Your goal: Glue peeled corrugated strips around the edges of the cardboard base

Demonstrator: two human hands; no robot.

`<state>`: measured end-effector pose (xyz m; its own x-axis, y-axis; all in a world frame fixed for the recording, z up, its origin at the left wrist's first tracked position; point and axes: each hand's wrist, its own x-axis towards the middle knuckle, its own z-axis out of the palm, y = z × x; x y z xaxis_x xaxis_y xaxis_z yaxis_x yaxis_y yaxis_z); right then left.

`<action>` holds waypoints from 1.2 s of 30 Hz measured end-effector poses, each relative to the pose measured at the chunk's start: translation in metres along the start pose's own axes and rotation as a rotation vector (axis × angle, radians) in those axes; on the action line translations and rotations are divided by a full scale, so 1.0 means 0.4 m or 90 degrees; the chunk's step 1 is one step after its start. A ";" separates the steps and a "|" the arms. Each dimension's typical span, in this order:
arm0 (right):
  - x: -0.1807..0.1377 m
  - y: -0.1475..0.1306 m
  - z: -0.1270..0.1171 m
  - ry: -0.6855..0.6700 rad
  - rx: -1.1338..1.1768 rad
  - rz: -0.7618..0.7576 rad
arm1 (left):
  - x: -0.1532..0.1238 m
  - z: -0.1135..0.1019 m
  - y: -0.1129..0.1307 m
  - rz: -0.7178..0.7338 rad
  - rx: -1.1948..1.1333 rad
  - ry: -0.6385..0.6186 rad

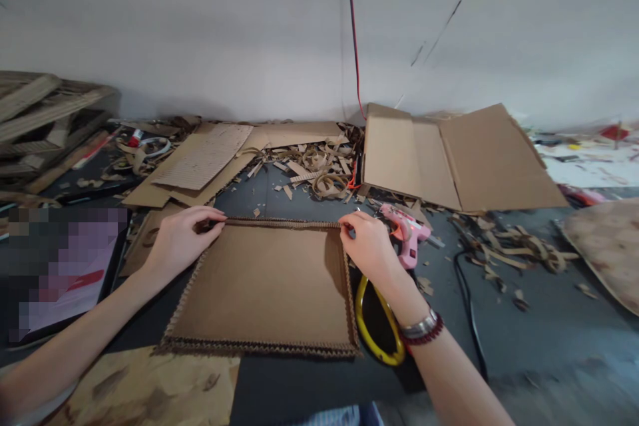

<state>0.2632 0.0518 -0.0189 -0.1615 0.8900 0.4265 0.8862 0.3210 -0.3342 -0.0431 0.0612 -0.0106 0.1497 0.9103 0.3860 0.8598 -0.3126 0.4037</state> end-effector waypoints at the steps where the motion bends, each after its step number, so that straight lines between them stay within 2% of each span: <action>1: 0.000 -0.001 0.001 0.002 0.000 0.003 | 0.000 0.000 0.000 0.000 0.001 -0.001; 8: 0.002 -0.009 -0.003 0.005 -0.006 0.010 | -0.003 -0.004 0.009 0.016 0.022 -0.005; 12: 0.004 -0.028 -0.034 0.007 -0.012 0.004 | -0.009 -0.018 0.091 0.109 0.026 0.016; 15: -0.002 -0.057 -0.068 0.005 -0.005 -0.014 | -0.004 -0.023 0.195 0.201 -0.014 -0.079; 17: -0.011 -0.084 -0.091 -0.001 0.026 -0.038 | 0.006 -0.017 0.261 0.227 -0.042 -0.134; 21: -0.030 -0.138 -0.127 0.024 0.090 -0.063 | 0.029 0.006 0.340 0.193 -0.159 -0.281; 23: -0.041 -0.153 -0.142 0.057 0.091 -0.055 | 0.037 0.014 0.350 0.155 -0.223 -0.320; 27: -0.102 -0.126 -0.163 0.083 0.030 0.025 | 0.046 0.009 0.336 0.112 -0.274 -0.314; 30: -0.191 -0.065 -0.163 0.000 -0.101 0.124 | 0.055 -0.004 0.320 0.082 -0.302 -0.330; 32: -0.250 -0.026 -0.153 -0.057 -0.184 0.149 | 0.063 -0.012 0.314 0.062 -0.327 -0.354; 36: -0.303 -0.006 -0.133 -0.145 -0.188 0.231 | 0.074 -0.019 0.310 0.044 -0.380 -0.383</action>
<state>0.3037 -0.0741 -0.0252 0.1169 0.9856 0.1225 0.9822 -0.0965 -0.1610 0.0645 0.0474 0.0573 0.5718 0.8203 -0.0132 0.4632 -0.3095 0.8305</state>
